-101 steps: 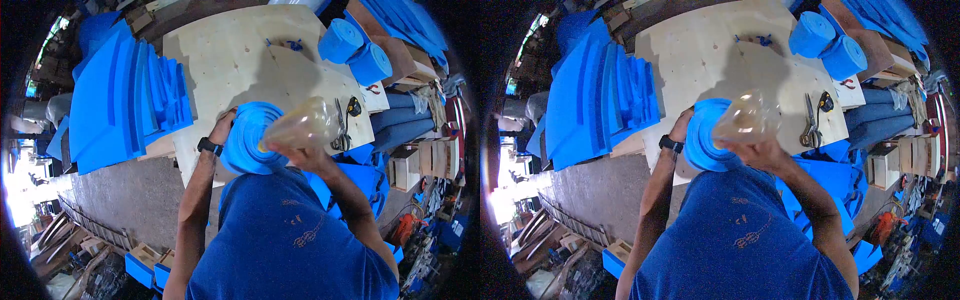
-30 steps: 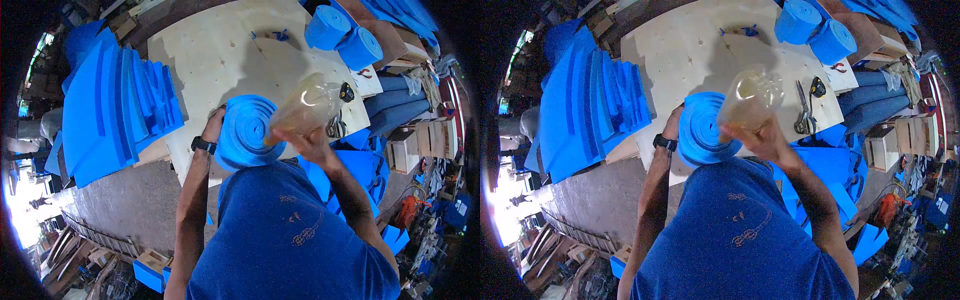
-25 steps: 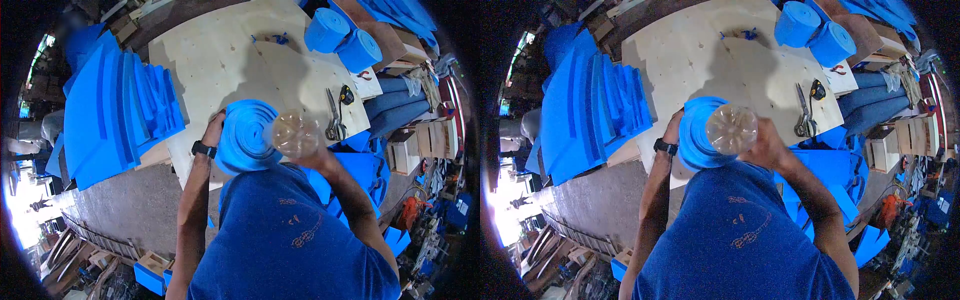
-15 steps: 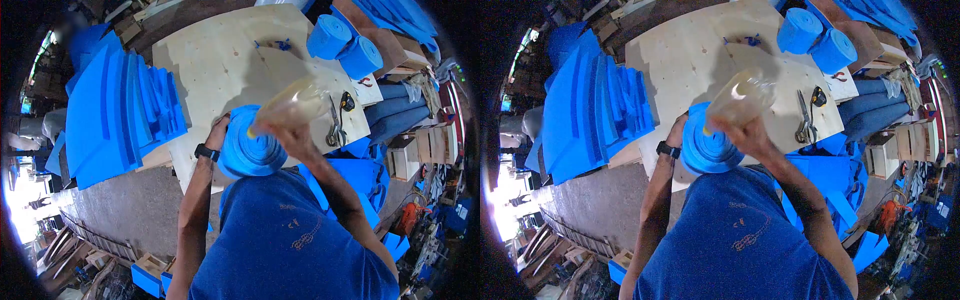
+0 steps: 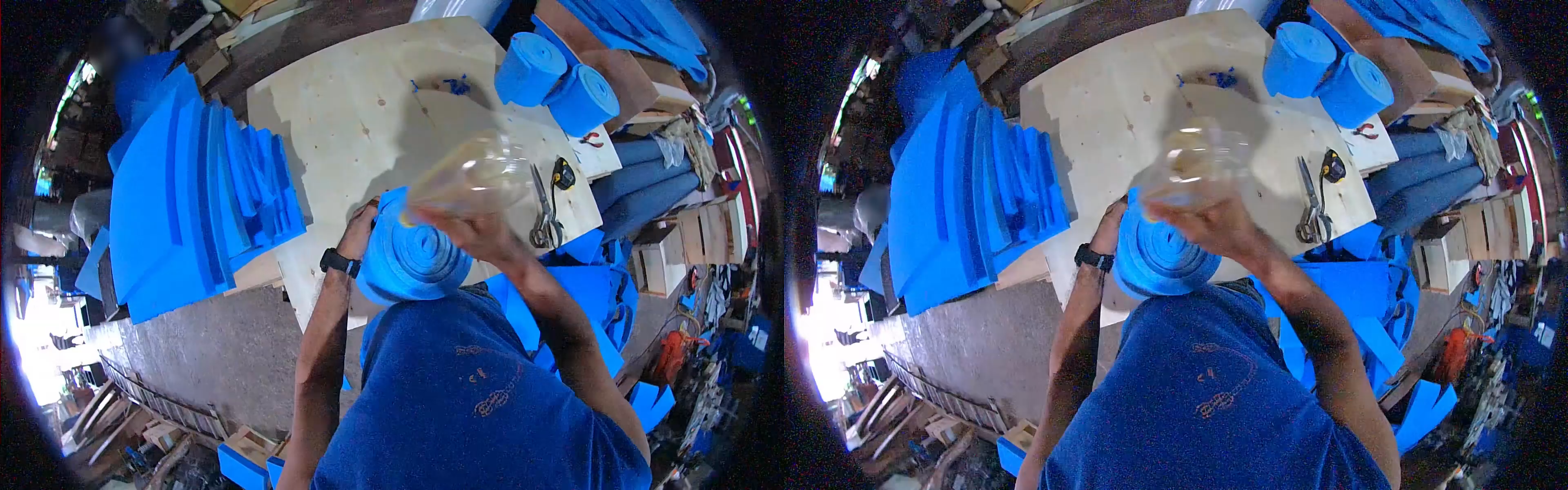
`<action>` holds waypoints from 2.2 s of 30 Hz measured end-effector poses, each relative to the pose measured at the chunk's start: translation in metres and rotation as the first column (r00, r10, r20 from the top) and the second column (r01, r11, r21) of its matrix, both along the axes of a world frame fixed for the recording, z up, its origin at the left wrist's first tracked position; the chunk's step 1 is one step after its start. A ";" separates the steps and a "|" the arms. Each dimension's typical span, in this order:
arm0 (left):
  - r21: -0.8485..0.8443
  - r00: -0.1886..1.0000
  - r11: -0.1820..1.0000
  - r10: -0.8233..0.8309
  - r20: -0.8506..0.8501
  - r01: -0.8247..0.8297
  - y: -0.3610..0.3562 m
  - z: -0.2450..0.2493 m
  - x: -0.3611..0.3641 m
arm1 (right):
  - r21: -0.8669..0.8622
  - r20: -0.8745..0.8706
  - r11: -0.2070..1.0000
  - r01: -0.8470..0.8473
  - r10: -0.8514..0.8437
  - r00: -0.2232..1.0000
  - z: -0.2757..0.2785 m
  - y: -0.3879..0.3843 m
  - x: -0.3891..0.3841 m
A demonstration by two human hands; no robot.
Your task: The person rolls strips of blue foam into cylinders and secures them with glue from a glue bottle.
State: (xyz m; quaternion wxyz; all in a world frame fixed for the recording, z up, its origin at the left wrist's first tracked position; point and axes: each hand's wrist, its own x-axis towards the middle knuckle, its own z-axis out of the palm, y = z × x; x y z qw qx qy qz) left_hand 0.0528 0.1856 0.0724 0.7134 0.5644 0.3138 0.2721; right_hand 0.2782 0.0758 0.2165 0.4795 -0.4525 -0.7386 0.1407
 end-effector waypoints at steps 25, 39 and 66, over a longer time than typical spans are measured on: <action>-0.114 0.999 0.993 0.033 0.010 -0.031 -0.007 0.022 -0.006 | -0.492 -0.321 0.870 -0.032 -0.147 0.935 0.007 -0.035 0.026; -0.188 0.991 0.982 0.028 0.128 -0.003 -0.001 0.004 -0.012 | -0.519 -0.198 0.854 0.043 -0.168 0.966 0.015 -0.041 0.021; 0.145 0.999 0.989 0.043 -0.018 -0.040 -0.005 0.023 -0.004 | -0.382 -0.470 0.908 -0.173 -0.029 0.882 0.009 -0.003 -0.037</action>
